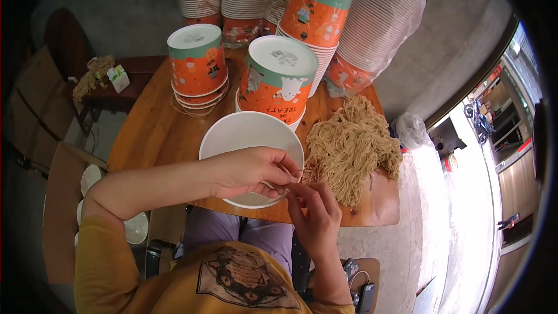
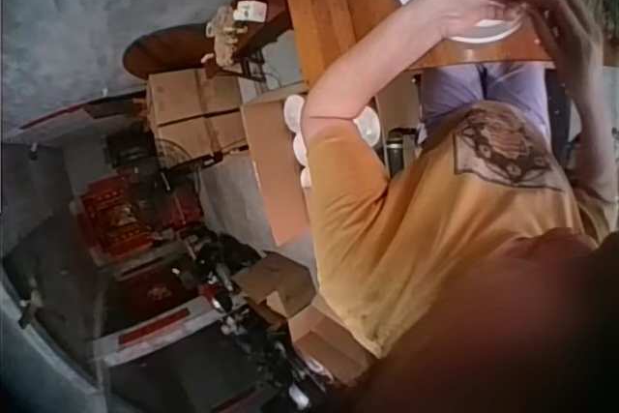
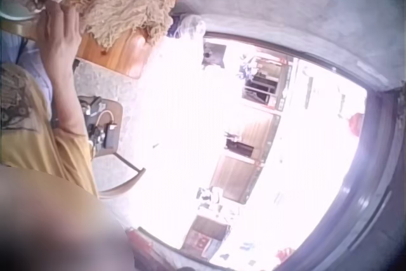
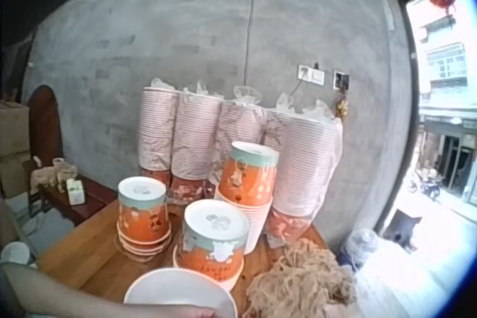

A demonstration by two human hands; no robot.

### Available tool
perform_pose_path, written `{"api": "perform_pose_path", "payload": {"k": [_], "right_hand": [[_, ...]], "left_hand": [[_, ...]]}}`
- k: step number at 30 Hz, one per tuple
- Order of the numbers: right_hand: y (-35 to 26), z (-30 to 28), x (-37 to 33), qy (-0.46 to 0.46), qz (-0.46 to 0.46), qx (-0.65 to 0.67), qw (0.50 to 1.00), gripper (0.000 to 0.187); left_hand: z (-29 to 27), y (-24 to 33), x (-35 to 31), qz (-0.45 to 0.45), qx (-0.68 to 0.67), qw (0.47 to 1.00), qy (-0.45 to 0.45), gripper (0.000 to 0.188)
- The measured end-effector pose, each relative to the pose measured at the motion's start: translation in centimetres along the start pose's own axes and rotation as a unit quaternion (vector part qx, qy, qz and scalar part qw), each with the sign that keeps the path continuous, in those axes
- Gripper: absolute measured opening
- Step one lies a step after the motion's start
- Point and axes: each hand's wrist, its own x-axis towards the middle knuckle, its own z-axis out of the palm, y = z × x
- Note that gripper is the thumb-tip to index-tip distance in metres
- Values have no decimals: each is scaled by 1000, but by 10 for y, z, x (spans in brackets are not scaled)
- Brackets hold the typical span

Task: Attaching strings to paper buckets to create handles for packaging.

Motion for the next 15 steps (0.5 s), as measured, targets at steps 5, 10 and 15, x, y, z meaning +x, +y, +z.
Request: {"api": "perform_pose_path", "payload": {"k": [5,10,15], "right_hand": [[3,-9,0,-5,-43,-46,998,36],[10,-11,-1,-27,-65,-51,996,41],[16,-11,-6,-39,41,87,995,40]], "left_hand": [[3,-1,2,9,-12,1000,14,20],[0,-4,3,20,-44,999,8,24],[3,-3,4,36,-37,999,4,24]]}}
